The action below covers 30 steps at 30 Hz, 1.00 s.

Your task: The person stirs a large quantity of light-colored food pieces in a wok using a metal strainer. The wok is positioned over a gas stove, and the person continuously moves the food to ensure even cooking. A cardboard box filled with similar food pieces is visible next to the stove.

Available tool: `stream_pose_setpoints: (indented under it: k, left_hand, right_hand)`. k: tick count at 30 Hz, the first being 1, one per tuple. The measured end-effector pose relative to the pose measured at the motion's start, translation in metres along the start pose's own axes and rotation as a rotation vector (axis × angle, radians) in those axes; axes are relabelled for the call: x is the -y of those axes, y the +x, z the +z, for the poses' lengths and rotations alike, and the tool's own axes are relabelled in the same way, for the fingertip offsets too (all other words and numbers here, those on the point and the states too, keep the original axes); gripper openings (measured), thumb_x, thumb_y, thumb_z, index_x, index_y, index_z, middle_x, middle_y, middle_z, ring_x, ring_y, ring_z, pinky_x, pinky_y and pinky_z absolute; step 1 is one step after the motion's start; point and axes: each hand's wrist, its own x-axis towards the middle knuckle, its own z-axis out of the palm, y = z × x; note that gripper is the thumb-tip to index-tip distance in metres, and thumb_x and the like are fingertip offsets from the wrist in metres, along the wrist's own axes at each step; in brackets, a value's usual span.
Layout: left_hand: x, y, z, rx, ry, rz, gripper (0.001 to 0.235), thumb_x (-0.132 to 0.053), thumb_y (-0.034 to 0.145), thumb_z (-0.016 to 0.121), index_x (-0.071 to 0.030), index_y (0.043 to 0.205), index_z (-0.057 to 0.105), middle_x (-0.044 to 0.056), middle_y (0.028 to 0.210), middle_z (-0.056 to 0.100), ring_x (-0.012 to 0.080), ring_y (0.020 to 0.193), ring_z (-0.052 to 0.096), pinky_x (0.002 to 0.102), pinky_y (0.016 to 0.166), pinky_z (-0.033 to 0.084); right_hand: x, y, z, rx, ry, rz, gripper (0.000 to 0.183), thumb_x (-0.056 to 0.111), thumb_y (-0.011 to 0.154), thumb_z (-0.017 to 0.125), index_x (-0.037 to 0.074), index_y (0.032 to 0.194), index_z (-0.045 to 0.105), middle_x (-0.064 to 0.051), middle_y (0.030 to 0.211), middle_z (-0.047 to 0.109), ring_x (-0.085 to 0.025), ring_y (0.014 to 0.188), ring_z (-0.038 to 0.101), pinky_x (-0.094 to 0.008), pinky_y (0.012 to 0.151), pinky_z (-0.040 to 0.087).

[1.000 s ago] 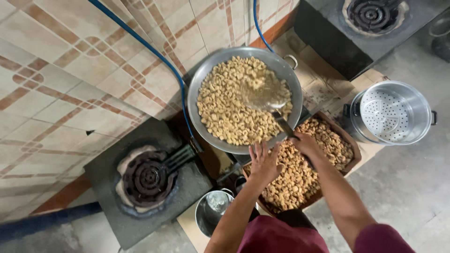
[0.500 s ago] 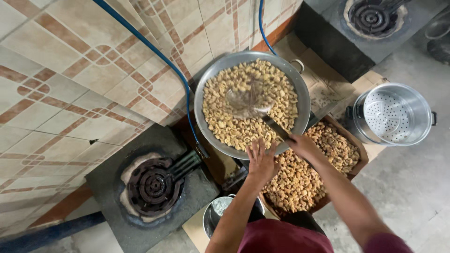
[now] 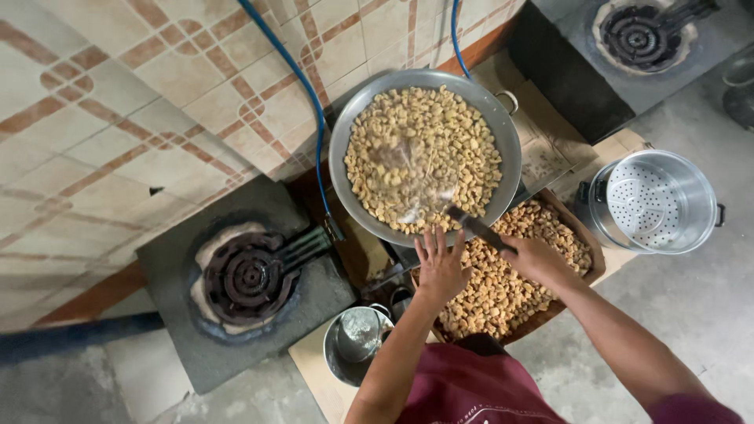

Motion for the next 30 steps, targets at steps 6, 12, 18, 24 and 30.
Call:
stream_pose_setpoints:
  k: [6,12,18,24,30]
  left_hand:
    - [-0.026,-0.005,0.012,0.057,-0.032,-0.06,0.09,-0.045,0.093,0.064,-0.018,0.164,0.018,0.029,0.167,0.011,0.054,0.153,0.0,0.07,0.12,0.001]
    - [-0.047,-0.02,0.029,0.003,-0.058,-0.093,0.091,-0.047,0.091,0.066,-0.019,0.162,0.015,0.03,0.165,0.007,0.0552,0.151,-0.002,0.07,0.117,-0.002]
    - [-0.075,-0.027,0.041,0.011,-0.005,-0.09,0.093,-0.047,0.09,0.068,-0.022,0.165,0.018,0.031,0.166,0.011,0.0545,0.154,0.001,0.07,0.12,-0.001]
    - [-0.097,-0.022,0.038,-0.095,0.006,-0.027,0.094,-0.047,0.092,0.065,-0.017,0.165,0.014,0.033,0.164,0.007,0.0572,0.149,-0.002,0.071,0.116,-0.003]
    - [-0.109,-0.032,0.031,0.098,0.005,-0.074,0.093,-0.048,0.095,0.065,-0.015,0.165,0.015,0.034,0.167,0.005,0.0548,0.154,-0.004,0.07,0.121,0.0]
  right_hand:
    - [0.001,0.012,0.009,0.0,0.231,-0.056,0.039,0.036,0.108,0.048,0.026,0.14,0.066,-0.001,0.065,0.055,-0.01,0.047,0.044,-0.025,0.043,0.037]
    - [-0.064,0.0,-0.015,-0.138,-0.164,-0.135,0.042,0.035,0.103,0.055,0.029,0.144,0.058,-0.007,0.068,0.069,-0.015,0.052,0.061,-0.035,0.048,0.045]
    - [-0.073,0.019,0.002,-0.137,-0.025,-0.09,0.042,0.032,0.103,0.055,0.028,0.145,0.058,-0.011,0.077,0.073,-0.023,0.059,0.066,-0.043,0.056,0.052]
    - [-0.104,0.015,-0.003,-0.161,-0.195,-0.107,0.051,0.036,0.103,0.055,0.031,0.154,0.046,-0.006,0.076,0.073,-0.022,0.058,0.065,-0.042,0.056,0.054]
    - [-0.155,0.011,0.021,-0.078,0.103,-0.019,0.052,0.027,0.103,0.056,0.03,0.154,0.053,-0.015,0.083,0.071,-0.026,0.057,0.064,-0.05,0.057,0.057]
